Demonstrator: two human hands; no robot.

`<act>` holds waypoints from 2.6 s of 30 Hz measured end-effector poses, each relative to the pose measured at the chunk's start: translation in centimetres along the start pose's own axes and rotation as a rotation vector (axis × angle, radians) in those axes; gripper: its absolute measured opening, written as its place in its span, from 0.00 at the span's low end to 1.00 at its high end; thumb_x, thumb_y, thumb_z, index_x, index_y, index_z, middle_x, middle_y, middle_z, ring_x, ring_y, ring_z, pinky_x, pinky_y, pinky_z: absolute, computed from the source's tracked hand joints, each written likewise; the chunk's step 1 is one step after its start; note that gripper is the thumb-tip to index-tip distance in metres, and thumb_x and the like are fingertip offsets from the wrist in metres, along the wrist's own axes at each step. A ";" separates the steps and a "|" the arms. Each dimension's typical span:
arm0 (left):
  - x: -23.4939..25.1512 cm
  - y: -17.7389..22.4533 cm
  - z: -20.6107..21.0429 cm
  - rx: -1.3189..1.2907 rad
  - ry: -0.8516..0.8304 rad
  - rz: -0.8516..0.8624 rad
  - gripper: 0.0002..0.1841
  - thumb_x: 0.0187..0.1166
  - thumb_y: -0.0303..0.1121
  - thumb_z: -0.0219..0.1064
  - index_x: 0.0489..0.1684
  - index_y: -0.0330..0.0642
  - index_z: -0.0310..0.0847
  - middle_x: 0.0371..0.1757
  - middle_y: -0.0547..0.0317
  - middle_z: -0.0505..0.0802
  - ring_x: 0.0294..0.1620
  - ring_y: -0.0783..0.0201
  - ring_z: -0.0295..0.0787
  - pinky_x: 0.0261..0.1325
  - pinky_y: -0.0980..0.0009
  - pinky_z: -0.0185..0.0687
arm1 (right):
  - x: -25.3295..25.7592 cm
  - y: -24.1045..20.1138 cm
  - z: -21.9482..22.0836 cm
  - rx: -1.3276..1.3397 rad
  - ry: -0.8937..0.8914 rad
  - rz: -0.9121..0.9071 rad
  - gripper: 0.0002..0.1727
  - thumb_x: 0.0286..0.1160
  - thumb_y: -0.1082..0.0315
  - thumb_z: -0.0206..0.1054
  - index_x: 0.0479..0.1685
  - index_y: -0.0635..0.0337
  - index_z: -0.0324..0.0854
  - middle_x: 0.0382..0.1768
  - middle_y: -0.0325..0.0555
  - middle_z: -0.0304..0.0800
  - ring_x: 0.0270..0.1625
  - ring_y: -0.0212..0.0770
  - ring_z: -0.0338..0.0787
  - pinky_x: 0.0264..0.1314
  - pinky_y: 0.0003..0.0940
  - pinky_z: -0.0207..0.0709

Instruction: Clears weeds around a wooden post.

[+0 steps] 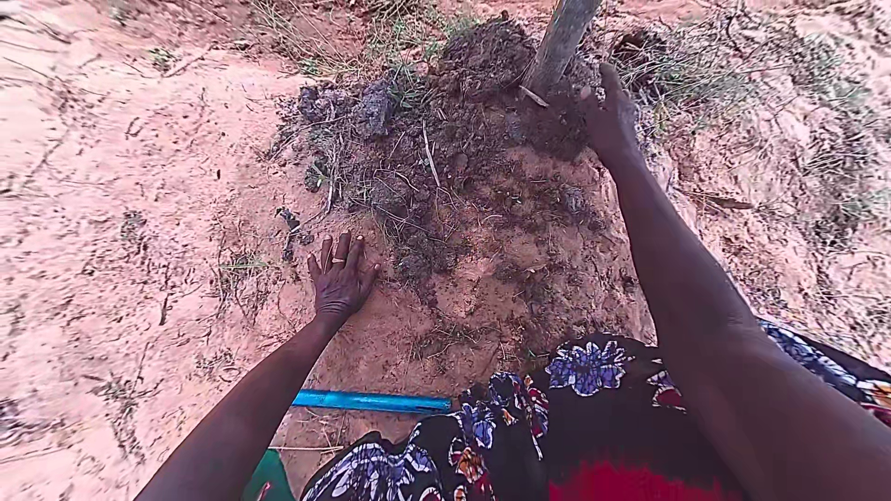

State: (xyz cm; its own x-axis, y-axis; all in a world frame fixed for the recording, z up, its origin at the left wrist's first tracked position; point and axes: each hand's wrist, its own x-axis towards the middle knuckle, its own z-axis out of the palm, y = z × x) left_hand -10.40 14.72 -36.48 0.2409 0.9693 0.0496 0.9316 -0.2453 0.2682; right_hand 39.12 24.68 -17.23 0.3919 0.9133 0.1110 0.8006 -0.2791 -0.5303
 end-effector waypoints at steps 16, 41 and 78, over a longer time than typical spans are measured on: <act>-0.1 -0.2 0.2 0.042 -0.024 -0.011 0.39 0.81 0.63 0.51 0.91 0.54 0.64 0.95 0.52 0.60 0.95 0.39 0.45 0.87 0.29 0.34 | -1.5 0.9 7.3 -0.237 0.123 -0.260 0.39 0.77 0.29 0.55 0.88 0.30 0.68 0.92 0.64 0.56 0.93 0.67 0.56 0.88 0.69 0.46; 1.9 0.7 -5.3 0.000 -0.538 -0.032 0.46 0.84 0.60 0.61 0.99 0.60 0.36 0.99 0.59 0.35 0.97 0.37 0.16 0.79 0.15 0.21 | -9.8 -8.2 15.5 -0.103 -0.372 -0.392 0.19 0.79 0.69 0.70 0.68 0.55 0.88 0.79 0.67 0.72 0.80 0.62 0.76 0.81 0.55 0.72; 1.0 1.5 -7.6 -0.027 -0.656 -0.139 0.55 0.76 0.67 0.65 0.98 0.73 0.25 0.97 0.66 0.23 0.93 0.28 0.10 0.71 0.08 0.33 | -13.3 -14.0 17.4 -0.406 -0.628 -0.532 0.30 0.76 0.71 0.70 0.80 0.58 0.74 0.71 0.71 0.81 0.73 0.74 0.81 0.67 0.71 0.76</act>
State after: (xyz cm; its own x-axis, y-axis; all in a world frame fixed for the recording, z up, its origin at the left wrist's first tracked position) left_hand -10.84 15.46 -28.72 0.2429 0.7775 -0.5801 0.9608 -0.1103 0.2544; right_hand 14.80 21.61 -25.90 -0.2973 0.9116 -0.2840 0.9493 0.2504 -0.1902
